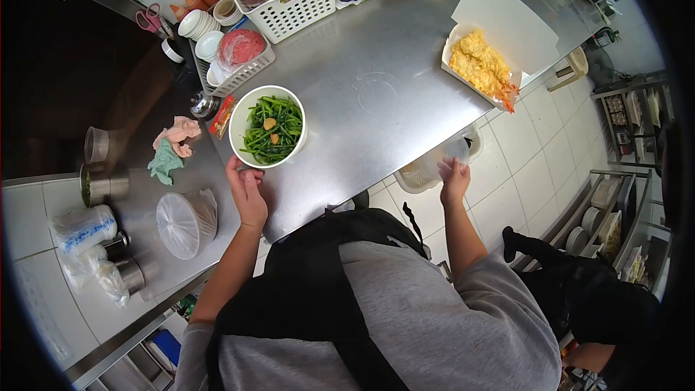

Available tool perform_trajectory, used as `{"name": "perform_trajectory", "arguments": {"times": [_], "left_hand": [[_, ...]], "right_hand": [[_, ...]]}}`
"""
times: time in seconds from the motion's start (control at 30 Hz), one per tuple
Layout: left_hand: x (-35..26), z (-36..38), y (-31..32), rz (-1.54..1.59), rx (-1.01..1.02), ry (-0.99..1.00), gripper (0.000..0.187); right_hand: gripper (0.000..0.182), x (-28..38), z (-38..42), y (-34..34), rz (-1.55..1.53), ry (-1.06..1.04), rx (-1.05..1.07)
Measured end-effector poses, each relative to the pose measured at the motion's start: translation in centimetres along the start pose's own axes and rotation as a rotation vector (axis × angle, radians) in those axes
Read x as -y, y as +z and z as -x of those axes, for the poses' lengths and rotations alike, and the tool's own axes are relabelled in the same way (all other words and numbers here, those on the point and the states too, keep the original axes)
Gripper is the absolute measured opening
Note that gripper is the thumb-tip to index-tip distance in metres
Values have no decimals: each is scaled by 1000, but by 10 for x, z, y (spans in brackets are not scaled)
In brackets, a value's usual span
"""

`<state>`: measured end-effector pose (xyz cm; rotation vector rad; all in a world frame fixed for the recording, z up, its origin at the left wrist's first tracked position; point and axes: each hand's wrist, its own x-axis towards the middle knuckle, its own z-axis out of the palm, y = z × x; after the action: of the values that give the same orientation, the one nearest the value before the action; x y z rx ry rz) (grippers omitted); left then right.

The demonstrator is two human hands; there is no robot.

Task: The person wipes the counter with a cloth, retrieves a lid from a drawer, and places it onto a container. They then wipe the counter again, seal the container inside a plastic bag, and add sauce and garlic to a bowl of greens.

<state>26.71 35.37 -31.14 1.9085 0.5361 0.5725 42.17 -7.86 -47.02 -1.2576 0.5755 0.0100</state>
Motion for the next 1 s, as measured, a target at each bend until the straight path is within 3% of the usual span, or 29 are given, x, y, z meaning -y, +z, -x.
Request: {"name": "perform_trajectory", "arguments": {"times": [0.13, 0.17, 0.23, 0.3, 0.4, 0.47, 0.5, 0.57, 0.63, 0.73, 0.77, 0.8, 0.83, 0.87, 0.93, 0.97, 1.0], "left_hand": [[0, -2, 1, 35, -23, -47, 48], [-9, -6, 0, 31, -53, -41, 48], [-33, -15, 0, 223, -59, -214, 48], [-37, -21, 0, 144, -51, -147, 49], [-31, -33, 1, 236, -50, -164, 48], [-33, -46, 4, 328, -97, -334, 47], [-35, -51, 6, 333, -107, -335, 47], [-42, -61, 9, 322, -139, -213, 48], [-43, -67, 6, 395, -190, -216, 46], [-19, -97, -24, -198, -343, 6, 30], [-15, -112, -42, -202, -361, 2, 30], [-10, -124, -61, -570, -329, 53, 27], [-6, -135, -80, -936, -286, 99, 24], [2, -144, -97, -940, -303, 91, 24], [16, -156, -124, -1283, -164, -83, 29], [13, -160, -135, -1283, -172, -91, 29], [9, -165, -147, -1262, 4, -262, 38]], "right_hand": [[17, 9, -10, -49, -24, 20, -150], [15, 16, -8, -62, -12, 57, -103], [16, 44, 3, -67, 25, 157, 108], [12, 90, 20, -58, 135, 295, 468], [15, 156, 44, -12, 271, 336, 620], [11, 197, 80, 52, 220, 188, 579], [11, 205, 83, 68, 227, 186, 587], [8, 214, 84, 97, 255, -9, 739], [7, 202, 97, 137, 292, -380, 630], [20, 182, 109, 174, 681, -940, 587], [24, 180, 112, 184, 854, -1123, 615], [28, 176, 111, 191, 949, -1271, 637], [28, 171, 109, 198, 941, -1280, 656], [28, 165, 106, 204, 1023, -1342, 651], [29, 154, 96, 212, 1193, -1369, 653], [29, 152, 93, 214, 1189, -1376, 662], [33, 150, 91, 216, 1312, -1235, 722]]}}
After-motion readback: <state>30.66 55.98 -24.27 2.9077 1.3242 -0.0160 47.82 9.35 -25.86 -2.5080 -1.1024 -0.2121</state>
